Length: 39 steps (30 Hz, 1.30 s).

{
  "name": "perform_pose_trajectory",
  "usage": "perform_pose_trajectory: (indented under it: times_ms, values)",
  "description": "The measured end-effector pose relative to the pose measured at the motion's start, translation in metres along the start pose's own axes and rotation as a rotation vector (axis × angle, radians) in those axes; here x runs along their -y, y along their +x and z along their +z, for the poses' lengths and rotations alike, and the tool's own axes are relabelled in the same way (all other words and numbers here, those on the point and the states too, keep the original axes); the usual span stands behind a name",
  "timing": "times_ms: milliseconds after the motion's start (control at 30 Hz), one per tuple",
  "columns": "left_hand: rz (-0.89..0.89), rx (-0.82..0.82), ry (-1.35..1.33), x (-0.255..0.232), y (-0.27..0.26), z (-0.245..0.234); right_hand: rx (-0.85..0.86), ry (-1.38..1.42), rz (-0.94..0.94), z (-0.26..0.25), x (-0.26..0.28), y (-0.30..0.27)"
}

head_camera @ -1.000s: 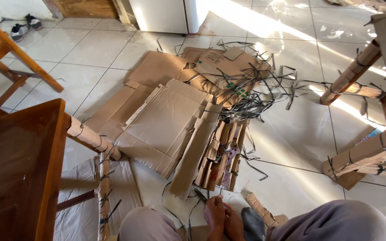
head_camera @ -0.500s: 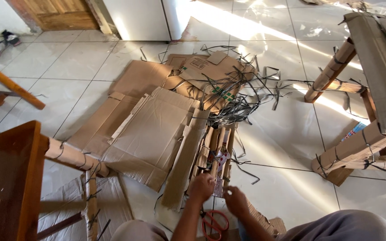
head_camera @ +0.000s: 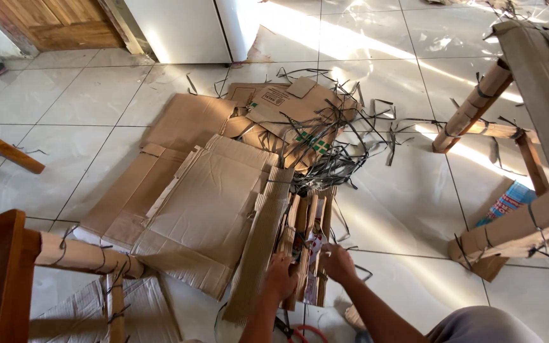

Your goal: Wrapping a wooden chair leg with cardboard and securing it with plastic ties

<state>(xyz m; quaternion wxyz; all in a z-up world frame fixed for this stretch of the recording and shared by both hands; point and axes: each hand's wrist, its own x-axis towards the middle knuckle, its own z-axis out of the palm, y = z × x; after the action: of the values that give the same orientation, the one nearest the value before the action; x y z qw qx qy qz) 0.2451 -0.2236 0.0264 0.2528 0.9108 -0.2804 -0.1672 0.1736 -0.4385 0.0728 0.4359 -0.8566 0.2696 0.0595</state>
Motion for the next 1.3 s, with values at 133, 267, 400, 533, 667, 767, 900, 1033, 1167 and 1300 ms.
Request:
perform_pose_trajectory:
  times_ms: [133,267,400,533,667,767,900,1033,1167,1300]
  values:
    - [-0.239,0.246,0.041,-0.037,-0.004,-0.032,0.026,-0.038,0.011,0.019,0.005,0.013]
    - [-0.266,0.288,0.06,-0.04,-0.003,-0.032,0.059,-0.003,0.114,0.024,0.011,0.032]
    - [-0.177,0.28,0.139,-0.023,0.001,-0.008,0.088,0.035,0.067,0.011,0.026,0.058]
    - [-0.173,0.362,0.155,-0.036,0.001,-0.026,-0.004,-0.086,0.045,0.011,0.022,0.101]
    - [-0.282,0.44,0.084,-0.061,0.0,-0.051,-0.148,-0.078,-0.122,0.016,0.025,0.137]
    - [-0.319,0.444,0.064,-0.075,-0.001,-0.061,-0.158,-0.104,-0.211,0.025,0.021,0.164]
    - [-0.423,0.432,-0.005,-0.087,-0.003,-0.07,-0.052,-0.108,0.009,0.017,0.039,0.176]
    - [-0.441,0.396,0.017,-0.055,-0.007,-0.026,0.024,-0.065,0.137,0.011,0.053,0.181]
    - [-0.435,0.37,0.065,-0.039,-0.009,-0.01,0.055,-0.074,0.126,0.023,0.041,0.19]
    - [-0.545,0.366,0.107,-0.037,-0.013,-0.016,0.049,0.003,0.03,0.031,0.035,0.188]
